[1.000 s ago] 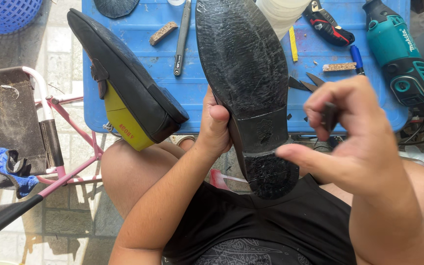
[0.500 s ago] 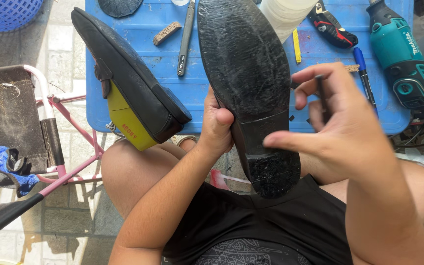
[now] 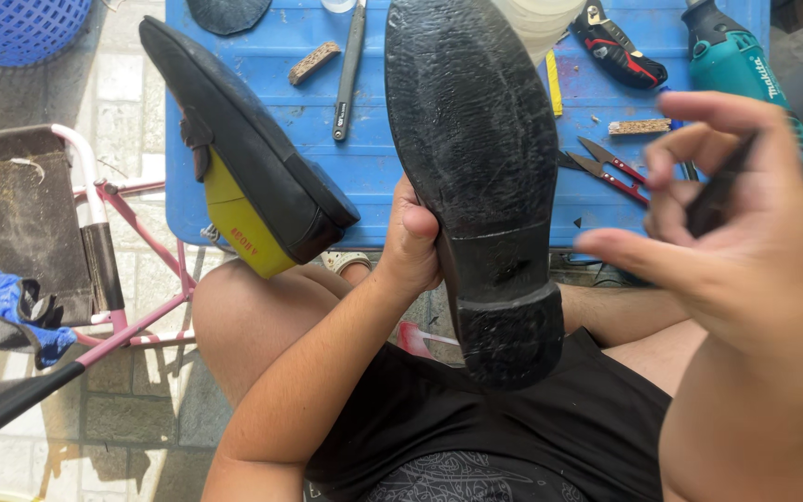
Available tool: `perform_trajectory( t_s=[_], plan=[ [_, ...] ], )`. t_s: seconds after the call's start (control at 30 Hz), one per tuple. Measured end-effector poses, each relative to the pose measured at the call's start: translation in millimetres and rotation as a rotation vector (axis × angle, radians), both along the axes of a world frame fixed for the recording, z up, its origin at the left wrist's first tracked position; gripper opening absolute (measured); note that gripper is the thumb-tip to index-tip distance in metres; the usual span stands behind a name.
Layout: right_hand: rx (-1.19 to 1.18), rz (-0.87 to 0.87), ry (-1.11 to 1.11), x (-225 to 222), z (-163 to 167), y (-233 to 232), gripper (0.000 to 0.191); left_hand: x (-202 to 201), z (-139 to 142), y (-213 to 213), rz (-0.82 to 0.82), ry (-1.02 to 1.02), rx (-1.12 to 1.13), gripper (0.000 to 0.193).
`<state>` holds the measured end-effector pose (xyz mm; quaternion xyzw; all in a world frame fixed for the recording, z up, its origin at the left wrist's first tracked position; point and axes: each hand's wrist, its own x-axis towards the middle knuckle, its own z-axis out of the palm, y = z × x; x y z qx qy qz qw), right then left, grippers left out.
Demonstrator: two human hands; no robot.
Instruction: The person applies a clear liquid from a squeeze bottle onto the sole of a black shoe and spreads it with a small brush. They repeat this process on different sections of the sole, then wipe the brush with a blue cloth.
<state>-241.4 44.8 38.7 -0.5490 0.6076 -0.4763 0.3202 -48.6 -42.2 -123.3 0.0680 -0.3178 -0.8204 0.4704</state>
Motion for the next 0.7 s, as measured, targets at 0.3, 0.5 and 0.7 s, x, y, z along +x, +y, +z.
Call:
perform_trajectory(
  t_s=[0.3, 0.5, 0.7],
  plan=[
    [-0.040, 0.048, -0.600, -5, -51, 38, 0.020, 84, 62, 49, 0.112, 0.047, -0.070, 0.092],
    [0.420, 0.328, -0.744, 98, -120, 33, 0.028, 231, 85, 70, 0.273, 0.195, -0.158, 0.090],
    [0.200, 0.385, -0.420, 135, -139, 20, 0.020, 293, 68, 28, 0.418, 0.168, -0.114, 0.090]
  ],
)
